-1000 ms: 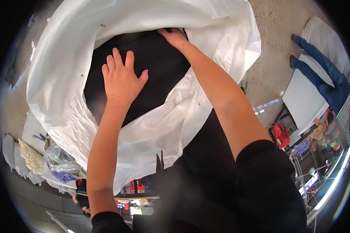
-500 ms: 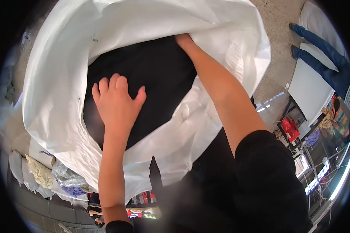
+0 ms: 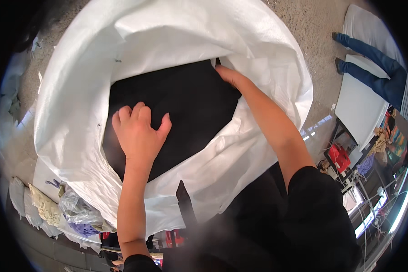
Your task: Sorting and moving black garments from a white sack into a pile.
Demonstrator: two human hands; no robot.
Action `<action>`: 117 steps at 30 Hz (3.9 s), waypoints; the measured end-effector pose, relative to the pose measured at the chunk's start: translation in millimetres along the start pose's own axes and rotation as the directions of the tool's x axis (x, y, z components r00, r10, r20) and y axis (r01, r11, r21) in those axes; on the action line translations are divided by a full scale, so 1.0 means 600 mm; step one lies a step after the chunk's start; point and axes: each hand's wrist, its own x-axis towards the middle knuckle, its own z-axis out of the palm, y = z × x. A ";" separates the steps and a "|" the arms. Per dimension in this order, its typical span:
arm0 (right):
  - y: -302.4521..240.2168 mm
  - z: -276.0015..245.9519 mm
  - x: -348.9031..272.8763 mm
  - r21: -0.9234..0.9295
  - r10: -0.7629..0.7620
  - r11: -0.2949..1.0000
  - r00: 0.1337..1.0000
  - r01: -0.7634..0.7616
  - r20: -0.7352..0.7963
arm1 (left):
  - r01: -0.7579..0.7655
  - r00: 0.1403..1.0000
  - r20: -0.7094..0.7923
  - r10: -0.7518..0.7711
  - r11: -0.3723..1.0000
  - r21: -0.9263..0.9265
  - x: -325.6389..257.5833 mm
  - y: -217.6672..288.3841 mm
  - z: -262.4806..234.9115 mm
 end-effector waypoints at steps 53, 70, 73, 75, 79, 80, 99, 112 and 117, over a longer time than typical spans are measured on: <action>-0.667 0.047 -0.346 -0.305 -0.116 0.936 0.971 0.177 0.209 | 0.361 0.249 0.438 -0.864 -0.336 -0.870 -0.242 0.064 -0.084; -0.356 0.256 -0.477 -0.498 -0.036 0.827 0.907 0.263 0.420 | 0.815 0.255 -0.099 -0.962 0.269 -0.513 -0.180 0.209 -0.132; -0.397 0.270 -0.547 -0.389 0.002 0.906 0.914 0.170 0.405 | 0.778 0.088 0.082 -0.993 0.017 -0.628 -0.182 0.215 -0.129; -0.409 0.267 -0.568 -0.375 -0.022 0.890 0.845 0.259 0.534 | 0.688 0.000 0.228 -0.974 -0.165 -0.706 -0.181 0.181 -0.124; -0.379 0.274 -0.564 -0.169 -0.069 0.967 0.834 0.191 0.548 | 0.111 -0.114 0.640 -0.760 -0.650 -0.752 -0.203 0.126 -0.132; -0.338 0.279 -0.542 -0.054 0.033 0.998 0.862 -0.007 0.506 | 0.087 -0.118 0.691 -0.713 -0.700 -0.709 -0.214 0.121 -0.126; -0.355 0.161 -0.446 -0.008 -0.214 0.975 0.953 0.221 0.213 | 0.085 -0.077 0.409 -0.909 -0.415 -0.906 -0.230 0.191 -0.176; -0.421 0.204 -0.530 -0.262 -0.350 0.068 0.269 0.963 0.897 | 0.475 -0.306 0.264 -0.915 -0.387 -0.790 -0.296 0.242 -0.205; -0.447 0.213 -0.580 -0.111 -0.314 -0.020 0.099 0.994 0.944 | 0.578 0.785 0.016 -0.620 0.722 -0.381 -0.191 0.225 -0.258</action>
